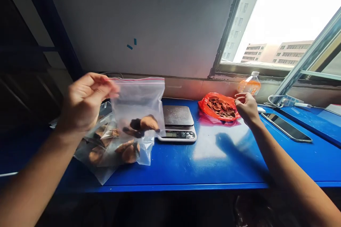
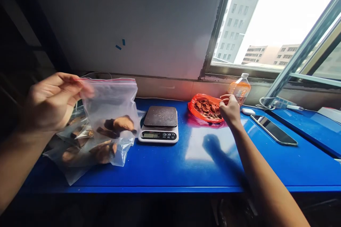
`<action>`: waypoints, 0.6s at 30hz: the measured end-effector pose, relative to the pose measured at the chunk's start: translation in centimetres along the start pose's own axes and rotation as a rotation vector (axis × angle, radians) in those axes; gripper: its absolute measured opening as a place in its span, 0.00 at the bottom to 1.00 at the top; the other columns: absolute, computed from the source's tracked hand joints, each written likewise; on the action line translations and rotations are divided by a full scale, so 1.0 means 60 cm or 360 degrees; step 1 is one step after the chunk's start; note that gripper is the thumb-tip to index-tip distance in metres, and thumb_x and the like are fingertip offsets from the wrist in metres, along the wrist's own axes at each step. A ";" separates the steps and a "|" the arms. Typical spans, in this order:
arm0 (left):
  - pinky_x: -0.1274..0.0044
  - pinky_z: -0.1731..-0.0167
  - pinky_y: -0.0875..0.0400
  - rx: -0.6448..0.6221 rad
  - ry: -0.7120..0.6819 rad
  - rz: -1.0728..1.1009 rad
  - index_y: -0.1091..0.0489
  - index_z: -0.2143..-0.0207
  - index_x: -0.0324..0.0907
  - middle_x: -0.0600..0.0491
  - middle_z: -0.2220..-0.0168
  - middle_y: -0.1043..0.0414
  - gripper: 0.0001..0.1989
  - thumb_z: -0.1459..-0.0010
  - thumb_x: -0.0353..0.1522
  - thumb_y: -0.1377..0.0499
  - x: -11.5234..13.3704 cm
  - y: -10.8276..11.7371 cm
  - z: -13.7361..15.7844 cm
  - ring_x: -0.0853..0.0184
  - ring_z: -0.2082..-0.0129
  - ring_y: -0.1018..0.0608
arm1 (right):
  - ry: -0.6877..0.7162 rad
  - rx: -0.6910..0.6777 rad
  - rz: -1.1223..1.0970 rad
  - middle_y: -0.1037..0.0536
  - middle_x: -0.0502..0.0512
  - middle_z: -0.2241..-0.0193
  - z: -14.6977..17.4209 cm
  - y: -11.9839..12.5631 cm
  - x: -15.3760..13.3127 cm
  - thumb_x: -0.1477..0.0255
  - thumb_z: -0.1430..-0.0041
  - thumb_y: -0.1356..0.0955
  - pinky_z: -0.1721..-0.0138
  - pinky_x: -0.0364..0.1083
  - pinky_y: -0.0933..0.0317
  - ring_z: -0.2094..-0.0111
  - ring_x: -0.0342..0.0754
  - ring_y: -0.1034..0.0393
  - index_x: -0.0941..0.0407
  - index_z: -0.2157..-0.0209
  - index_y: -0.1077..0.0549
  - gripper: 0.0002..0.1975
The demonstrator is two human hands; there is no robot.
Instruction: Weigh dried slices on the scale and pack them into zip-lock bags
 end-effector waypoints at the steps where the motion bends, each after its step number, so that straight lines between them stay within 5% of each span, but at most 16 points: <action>1: 0.73 0.66 0.31 0.0067 0.0018 -0.0010 0.30 0.67 0.45 0.60 0.73 0.28 0.06 0.46 0.37 0.38 -0.004 0.009 -0.015 0.70 0.71 0.27 | 0.0015 -0.0117 0.0105 0.26 0.62 0.69 -0.006 -0.003 0.012 0.70 0.42 0.38 0.70 0.47 0.41 0.72 0.46 0.32 0.59 0.60 0.32 0.10; 5: 0.72 0.71 0.33 0.0350 0.0080 -0.0690 0.33 0.55 0.43 0.59 0.70 0.25 0.21 0.43 0.48 0.45 -0.040 0.037 -0.069 0.70 0.74 0.27 | 0.0099 -0.0571 0.0534 0.23 0.63 0.63 -0.023 -0.056 0.019 0.72 0.47 0.32 0.63 0.47 0.39 0.64 0.50 0.30 0.60 0.60 0.27 0.12; 8: 0.64 0.61 0.33 -0.0073 0.0037 -0.1652 0.39 0.45 0.36 0.49 0.59 0.23 0.32 0.43 0.51 0.52 -0.073 0.032 -0.090 0.56 0.57 0.23 | 0.0103 -0.0734 0.0723 0.23 0.64 0.59 -0.035 -0.106 0.014 0.73 0.51 0.31 0.61 0.46 0.39 0.60 0.53 0.29 0.60 0.59 0.25 0.15; 10: 0.61 0.53 0.35 -0.0282 0.0002 -0.2003 0.44 0.41 0.33 0.42 0.49 0.28 0.35 0.43 0.48 0.51 -0.086 0.022 -0.089 0.49 0.47 0.28 | 0.0071 -0.0797 0.0799 0.23 0.65 0.60 -0.042 -0.125 0.016 0.75 0.51 0.32 0.62 0.46 0.39 0.61 0.53 0.28 0.61 0.59 0.24 0.15; 13: 0.61 0.47 0.38 -0.0523 -0.0016 -0.2167 0.45 0.39 0.37 0.41 0.42 0.34 0.34 0.43 0.46 0.50 -0.089 -0.004 -0.076 0.47 0.42 0.34 | 0.0024 -0.0851 0.0877 0.21 0.65 0.62 -0.049 -0.130 0.023 0.78 0.52 0.34 0.64 0.46 0.39 0.63 0.53 0.28 0.61 0.60 0.23 0.16; 18: 0.62 0.50 0.34 -0.1360 0.0264 -0.2106 0.38 0.41 0.48 0.46 0.46 0.29 0.31 0.42 0.51 0.53 -0.080 -0.062 -0.040 0.49 0.45 0.29 | 0.0004 -0.0858 0.0840 0.20 0.62 0.63 -0.054 -0.108 0.024 0.79 0.56 0.34 0.65 0.46 0.38 0.64 0.54 0.27 0.59 0.58 0.23 0.20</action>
Point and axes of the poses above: each hand's wrist, its own z-axis away from the middle knuckle, its own y-axis out of the back of the hand, x = y × z, the point moved 2 cm from there along -z, towards the middle knuckle
